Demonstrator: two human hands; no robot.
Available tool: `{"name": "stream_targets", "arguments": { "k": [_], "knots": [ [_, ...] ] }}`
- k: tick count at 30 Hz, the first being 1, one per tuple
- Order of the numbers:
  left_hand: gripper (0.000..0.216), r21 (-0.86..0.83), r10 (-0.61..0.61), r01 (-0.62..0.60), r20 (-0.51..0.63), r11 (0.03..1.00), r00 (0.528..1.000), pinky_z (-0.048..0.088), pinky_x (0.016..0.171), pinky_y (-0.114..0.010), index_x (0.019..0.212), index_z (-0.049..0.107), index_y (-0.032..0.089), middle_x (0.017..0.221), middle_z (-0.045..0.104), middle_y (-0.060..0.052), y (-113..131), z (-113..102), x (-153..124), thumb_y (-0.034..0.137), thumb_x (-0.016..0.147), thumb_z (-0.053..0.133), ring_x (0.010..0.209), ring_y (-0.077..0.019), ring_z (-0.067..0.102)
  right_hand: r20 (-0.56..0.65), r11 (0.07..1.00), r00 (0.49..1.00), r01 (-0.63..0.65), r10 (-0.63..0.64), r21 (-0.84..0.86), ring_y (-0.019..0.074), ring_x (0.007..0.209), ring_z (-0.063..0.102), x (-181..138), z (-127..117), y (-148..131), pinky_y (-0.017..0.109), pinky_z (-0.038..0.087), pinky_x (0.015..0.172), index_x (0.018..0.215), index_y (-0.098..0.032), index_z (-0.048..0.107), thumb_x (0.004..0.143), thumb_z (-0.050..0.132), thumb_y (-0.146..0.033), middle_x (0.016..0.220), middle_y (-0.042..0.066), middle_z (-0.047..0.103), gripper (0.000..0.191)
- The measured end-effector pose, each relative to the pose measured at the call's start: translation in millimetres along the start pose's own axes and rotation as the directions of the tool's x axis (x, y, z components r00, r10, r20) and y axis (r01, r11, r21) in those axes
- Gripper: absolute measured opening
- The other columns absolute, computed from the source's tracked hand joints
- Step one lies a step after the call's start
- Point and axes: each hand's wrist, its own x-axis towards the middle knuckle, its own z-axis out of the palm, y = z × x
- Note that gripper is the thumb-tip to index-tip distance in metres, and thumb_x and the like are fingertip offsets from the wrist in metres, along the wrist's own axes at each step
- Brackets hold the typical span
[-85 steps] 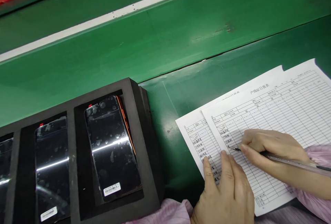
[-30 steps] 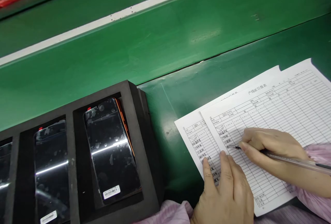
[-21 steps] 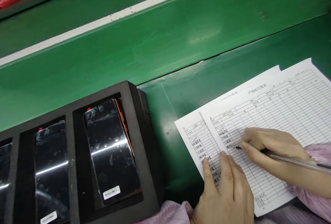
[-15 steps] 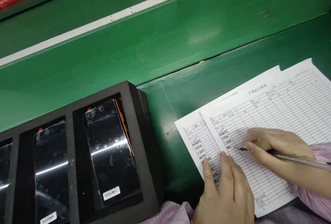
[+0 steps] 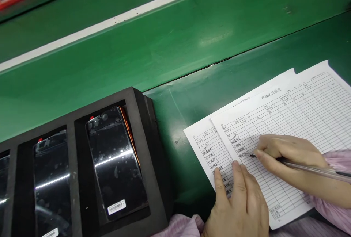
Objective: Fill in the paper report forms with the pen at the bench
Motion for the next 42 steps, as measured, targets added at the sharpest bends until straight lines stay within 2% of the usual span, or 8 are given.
{"name": "stream_targets", "arguments": {
  "k": [8, 14, 18, 23, 26, 30, 37, 42],
  "knots": [
    [0.027, -0.114, -0.164, 0.151, -0.111, 0.982, 0.98, 0.034, 0.101, -0.051, 0.092, 0.075, 0.022, 0.11, 0.067, -0.005, 18.8, 15.1, -0.9, 0.04, 0.08, 0.059, 0.121, -0.0309, 0.044, -0.047, 0.998, 0.999, 0.016, -0.013, 0.064, 0.0048, 0.04, 0.04, -7.1, 8.7, 7.3, 0.018, 0.033, 0.035, 0.066, -0.021, 0.027, 0.089, 0.045, -0.007, 0.052, -0.007, 0.041, 0.032],
    [0.029, -0.122, -0.167, 0.153, -0.11, 0.981, 0.98, 0.033, 0.103, -0.051, 0.095, 0.075, 0.022, 0.111, 0.067, -0.005, 22.2, 17.3, -1.9, 0.041, 0.078, 0.061, 0.123, -0.0311, 0.044, -0.005, 0.999, 1.0, 0.02, -0.02, 0.048, 0.0049, 0.043, 0.045, -4.1, 6.4, 5.0, 0.016, 0.039, 0.04, 0.069, -0.022, 0.031, 0.09, 0.046, -0.006, 0.055, -0.007, 0.045, 0.03],
    [0.026, -0.131, -0.182, 0.167, -0.119, 0.977, 0.976, 0.034, 0.102, -0.052, 0.091, 0.075, 0.022, 0.11, 0.067, -0.006, 20.4, 15.9, -1.9, 0.039, 0.079, 0.059, 0.122, -0.0316, 0.044, -0.048, 0.995, 0.998, 0.042, -0.038, 0.09, 0.0047, 0.041, 0.043, -3.4, 7.9, 4.3, 0.017, 0.035, 0.037, 0.068, -0.022, 0.029, 0.091, 0.045, -0.008, 0.054, -0.007, 0.043, 0.031],
    [0.032, -0.063, -0.055, 0.05, -0.071, 0.997, 0.996, 0.036, 0.097, -0.048, 0.098, 0.073, 0.022, 0.112, 0.066, -0.005, 12.6, 12.1, -2.2, 0.042, 0.085, 0.052, 0.12, -0.0299, 0.046, 0.016, 0.999, 1.0, 0.008, -0.008, 0.038, 0.0054, 0.043, 0.046, -2.1, 5.3, 1.9, 0.016, 0.04, 0.041, 0.068, -0.022, 0.031, 0.089, 0.046, -0.006, 0.055, -0.007, 0.045, 0.03],
    [0.032, -0.057, -0.097, 0.093, -0.074, 0.994, 0.992, 0.035, 0.098, -0.053, 0.094, 0.073, 0.021, 0.11, 0.066, -0.008, 14.7, 13.1, -1.9, 0.045, 0.082, 0.055, 0.12, -0.0332, 0.045, -0.024, 0.998, 1.0, 0.019, -0.018, 0.057, 0.005, 0.042, 0.045, -1.8, 4.6, 2.0, 0.016, 0.038, 0.039, 0.068, -0.022, 0.03, 0.09, 0.045, -0.007, 0.053, -0.007, 0.044, 0.03],
    [0.032, -0.096, -0.15, 0.141, -0.097, 0.985, 0.984, 0.033, 0.101, -0.054, 0.092, 0.074, 0.022, 0.112, 0.065, -0.007, 22.4, 17.4, -2.2, 0.046, 0.075, 0.062, 0.123, -0.0336, 0.043, 0.002, 0.999, 1.0, -0.008, 0.008, 0.038, 0.0047, 0.044, 0.047, -1.7, 6.2, 3.3, 0.015, 0.039, 0.04, 0.067, -0.022, 0.03, 0.09, 0.046, -0.008, 0.055, -0.007, 0.047, 0.031],
    [0.032, -0.077, -0.145, 0.138, -0.094, 0.987, 0.985, 0.037, 0.099, -0.055, 0.093, 0.073, 0.021, 0.112, 0.065, -0.009, 22.5, 18.4, -4.6, 0.045, 0.077, 0.059, 0.123, -0.0344, 0.043, 0.022, 0.999, 1.0, -0.003, 0.002, 0.035, 0.0052, 0.043, 0.045, -4.6, 5.5, 3.9, 0.016, 0.039, 0.04, 0.068, -0.022, 0.028, 0.089, 0.045, -0.007, 0.054, -0.007, 0.042, 0.031],
    [0.035, -0.097, -0.147, 0.136, -0.121, 0.986, 0.982, 0.035, 0.102, -0.054, 0.092, 0.074, 0.021, 0.113, 0.065, -0.008, 23.3, 20.2, -4.0, 0.048, 0.072, 0.064, 0.126, -0.0344, 0.041, -0.04, 0.999, 0.999, 0.028, -0.026, 0.044, 0.0054, 0.042, 0.047, -5.5, 5.5, 4.8, 0.017, 0.039, 0.038, 0.069, -0.022, 0.03, 0.091, 0.046, -0.008, 0.054, -0.007, 0.047, 0.031]
  ]
}}
